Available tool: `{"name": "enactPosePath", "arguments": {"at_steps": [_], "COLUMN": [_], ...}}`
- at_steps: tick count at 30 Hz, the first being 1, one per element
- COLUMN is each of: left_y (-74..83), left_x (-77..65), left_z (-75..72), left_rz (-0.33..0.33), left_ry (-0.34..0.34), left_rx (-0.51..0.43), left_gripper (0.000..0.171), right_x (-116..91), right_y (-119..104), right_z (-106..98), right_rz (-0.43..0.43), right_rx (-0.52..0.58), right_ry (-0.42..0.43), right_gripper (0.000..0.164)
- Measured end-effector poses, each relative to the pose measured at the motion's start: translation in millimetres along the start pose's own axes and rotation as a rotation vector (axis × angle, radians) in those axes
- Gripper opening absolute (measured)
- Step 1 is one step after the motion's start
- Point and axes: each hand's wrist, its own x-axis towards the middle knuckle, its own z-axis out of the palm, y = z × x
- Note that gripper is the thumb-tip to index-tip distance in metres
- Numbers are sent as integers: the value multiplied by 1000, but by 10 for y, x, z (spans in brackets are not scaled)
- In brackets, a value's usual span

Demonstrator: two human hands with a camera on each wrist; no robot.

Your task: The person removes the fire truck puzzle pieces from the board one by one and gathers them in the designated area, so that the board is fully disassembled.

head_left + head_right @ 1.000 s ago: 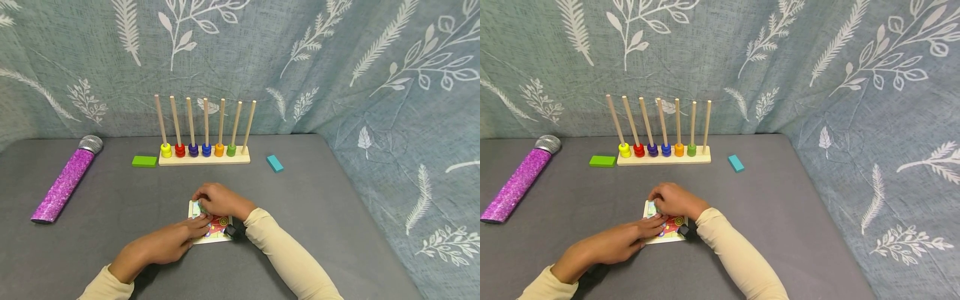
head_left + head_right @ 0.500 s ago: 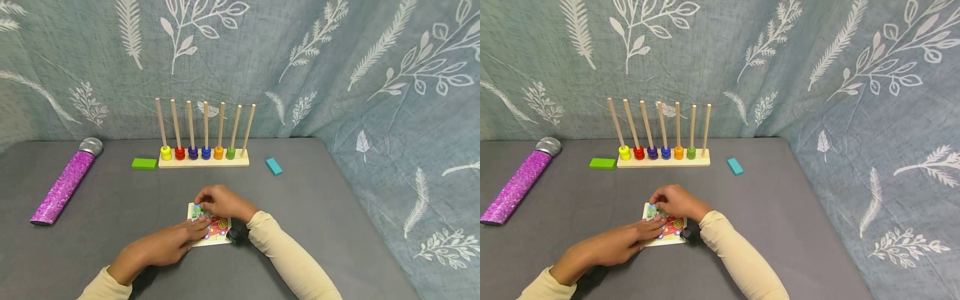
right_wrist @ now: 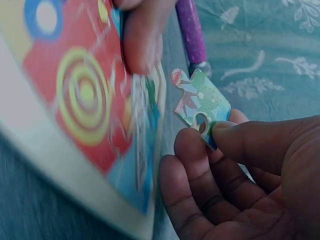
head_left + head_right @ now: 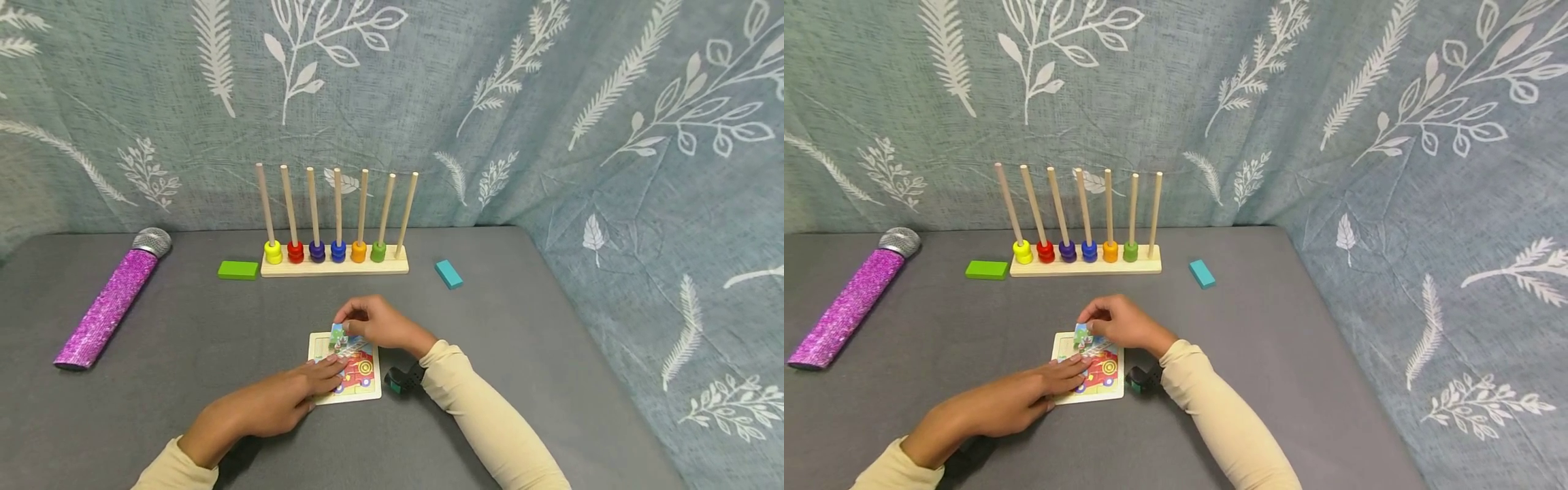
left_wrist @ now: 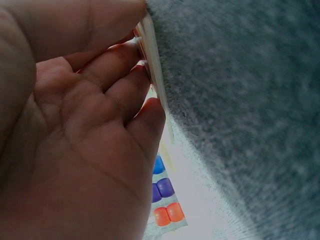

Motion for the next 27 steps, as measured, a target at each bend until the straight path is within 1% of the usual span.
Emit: {"name": "enactPosePath", "arguments": {"at_steps": [4,8,11,14,17,22,25,27], "left_y": [9,4,-5,-9,-11,-10,-7,-9], "left_x": [9,3,-3,-10,-14,-7,-11,-13], "left_z": [-3,-10,-15,-12,-8,-8,-13,-13], "left_rz": [-1,27,28,8,10,19,19,20], "left_ry": [-14,-6,-11,-21,-17,-10,-8,-9], "left_rx": [-6,-2,-13,-35,-34,-29,-29,-36], "left_gripper": [52,52,53,52,53,53,53,53], "right_x": [-57,-107,-154,-203,-247,-308,-335,-352], "right_y": [28,32,26,34,54,75,99,132], "right_z": [-119,-248,-347,-441,-524,-626,-673,-714], "right_rz": [14,2,8,27,26,36,44,43], "right_rx": [13,-6,-25,-34,-49,-52,-71,-110], "right_ry": [11,33,57,79,121,194,200,204], "right_gripper": [19,21,21,20,19,17,17,16]}}
